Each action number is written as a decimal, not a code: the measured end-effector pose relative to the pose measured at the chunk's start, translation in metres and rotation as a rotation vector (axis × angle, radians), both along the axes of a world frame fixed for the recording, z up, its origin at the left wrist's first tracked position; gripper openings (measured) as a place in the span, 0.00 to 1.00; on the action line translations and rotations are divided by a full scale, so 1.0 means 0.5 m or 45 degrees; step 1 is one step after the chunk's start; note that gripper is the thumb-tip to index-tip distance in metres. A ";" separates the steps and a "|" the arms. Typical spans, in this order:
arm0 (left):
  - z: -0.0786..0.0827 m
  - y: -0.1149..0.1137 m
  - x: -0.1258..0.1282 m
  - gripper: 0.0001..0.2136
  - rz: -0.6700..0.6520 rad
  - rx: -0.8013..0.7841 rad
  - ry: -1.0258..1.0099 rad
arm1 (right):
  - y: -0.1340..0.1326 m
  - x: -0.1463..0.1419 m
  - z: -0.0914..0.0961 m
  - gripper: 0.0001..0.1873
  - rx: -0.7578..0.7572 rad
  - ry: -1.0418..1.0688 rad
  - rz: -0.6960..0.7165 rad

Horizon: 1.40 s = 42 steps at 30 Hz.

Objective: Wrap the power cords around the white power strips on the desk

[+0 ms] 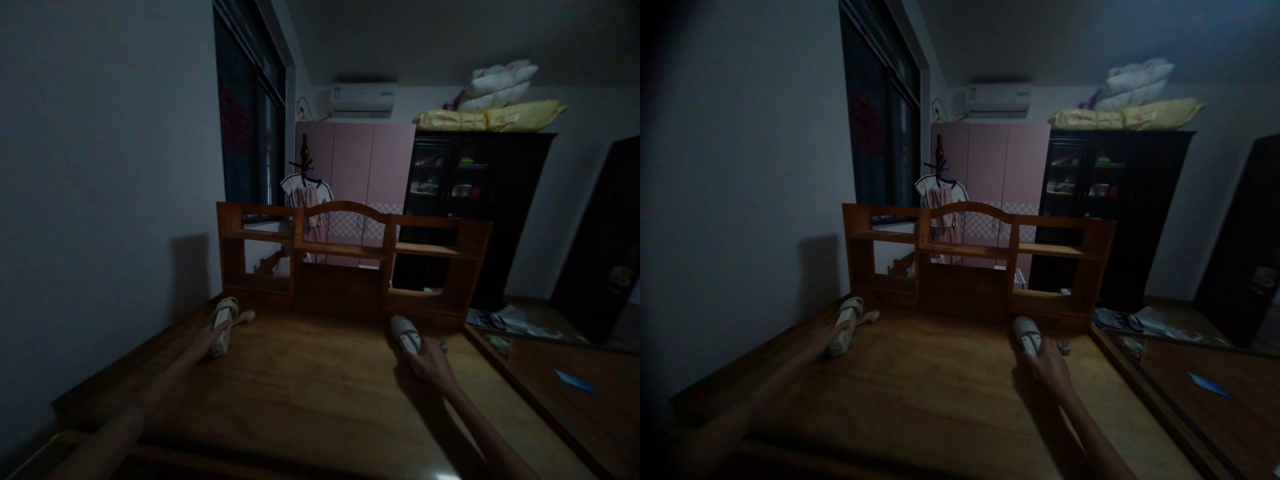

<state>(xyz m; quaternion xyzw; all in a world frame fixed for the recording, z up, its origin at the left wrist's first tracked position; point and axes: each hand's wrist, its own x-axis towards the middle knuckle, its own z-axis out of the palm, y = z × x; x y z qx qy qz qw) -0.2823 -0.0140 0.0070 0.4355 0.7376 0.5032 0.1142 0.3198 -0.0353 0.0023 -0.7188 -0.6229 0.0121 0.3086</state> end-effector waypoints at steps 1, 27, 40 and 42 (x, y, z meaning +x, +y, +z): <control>-0.007 0.002 -0.006 0.19 -0.017 -0.021 -0.043 | 0.003 -0.045 -0.001 0.19 0.000 0.024 0.039; -0.086 0.009 -0.057 0.25 -0.040 0.206 -0.347 | 0.107 -0.873 -0.002 0.35 0.026 0.298 0.456; -0.072 -0.001 -0.050 0.22 0.000 0.213 -0.455 | 0.033 -0.765 0.098 0.11 0.437 0.131 0.913; -0.067 -0.005 -0.046 0.22 0.002 0.214 -0.453 | -0.018 -0.725 0.164 0.11 0.529 0.162 1.029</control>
